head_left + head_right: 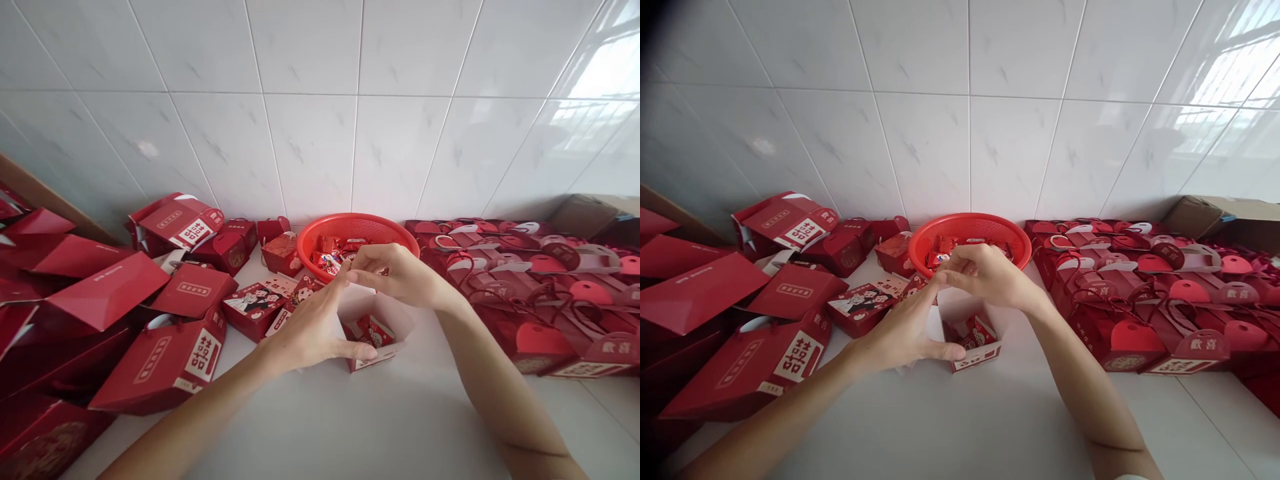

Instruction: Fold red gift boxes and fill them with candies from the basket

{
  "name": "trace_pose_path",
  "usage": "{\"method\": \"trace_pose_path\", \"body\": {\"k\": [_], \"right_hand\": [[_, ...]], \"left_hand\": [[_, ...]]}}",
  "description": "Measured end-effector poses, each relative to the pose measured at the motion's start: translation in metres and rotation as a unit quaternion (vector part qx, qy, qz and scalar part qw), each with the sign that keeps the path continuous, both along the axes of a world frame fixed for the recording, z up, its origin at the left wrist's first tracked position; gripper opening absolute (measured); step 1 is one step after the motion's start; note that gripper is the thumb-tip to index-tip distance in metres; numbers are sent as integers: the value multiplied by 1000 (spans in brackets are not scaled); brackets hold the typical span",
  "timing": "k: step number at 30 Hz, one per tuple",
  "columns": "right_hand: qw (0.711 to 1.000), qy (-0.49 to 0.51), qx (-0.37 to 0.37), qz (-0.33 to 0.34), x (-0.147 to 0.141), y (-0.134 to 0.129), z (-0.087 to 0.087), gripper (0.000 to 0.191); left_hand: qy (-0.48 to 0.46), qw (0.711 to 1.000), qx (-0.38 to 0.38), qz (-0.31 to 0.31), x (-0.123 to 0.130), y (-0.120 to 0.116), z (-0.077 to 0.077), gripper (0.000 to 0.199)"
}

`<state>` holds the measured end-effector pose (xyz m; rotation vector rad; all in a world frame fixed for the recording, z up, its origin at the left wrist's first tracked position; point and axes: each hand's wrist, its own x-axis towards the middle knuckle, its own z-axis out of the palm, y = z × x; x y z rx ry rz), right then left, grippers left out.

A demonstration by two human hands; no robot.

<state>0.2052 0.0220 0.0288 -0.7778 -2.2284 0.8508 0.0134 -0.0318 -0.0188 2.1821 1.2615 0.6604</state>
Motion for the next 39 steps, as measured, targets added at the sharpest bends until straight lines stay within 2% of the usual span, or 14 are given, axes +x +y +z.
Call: {"method": "trace_pose_path", "body": {"k": [8, 11, 15, 19, 22, 25, 29, 32, 34, 37, 39], "right_hand": [[999, -13, 22, -26, 30, -19, 29, 23], [998, -38, 22, -40, 40, -26, 28, 21], [982, -164, 49, -83, 50, -35, 7, 26], [966, -235, 78, -75, 62, -46, -16, 40], [974, -205, 73, -68, 67, -57, -27, 44], [987, -149, 37, -48, 63, -66, -36, 44], [996, -89, -26, -8, 54, -72, -52, 33], [998, -46, -46, -23, 50, -72, -63, 29], [998, -18, -36, -48, 49, -71, -69, 25], [996, 25, -29, -75, 49, -70, -77, 21], [995, 43, -35, -86, 47, -71, -80, 21]], "left_hand": [[3, 999, -33, -14, 1, 1, -5, 127], [-3, 999, -26, -26, 0, 2, -8, 127], [2, 999, -25, -34, -1, 2, -9, 126], [9, 999, -10, -48, -3, 1, -5, 122], [13, 998, 13, -57, -7, 2, -2, 101], [1, 997, 61, -50, -13, 3, 0, 76], [-20, 993, 100, -52, -18, 4, 2, 60], [-43, 990, 113, -78, -18, 5, 3, 48], [-68, 989, 122, -58, -16, 6, 2, 42], [-105, 986, 130, 24, -12, 8, -1, 34], [-130, 983, 122, 42, -10, 8, -2, 32]]}}
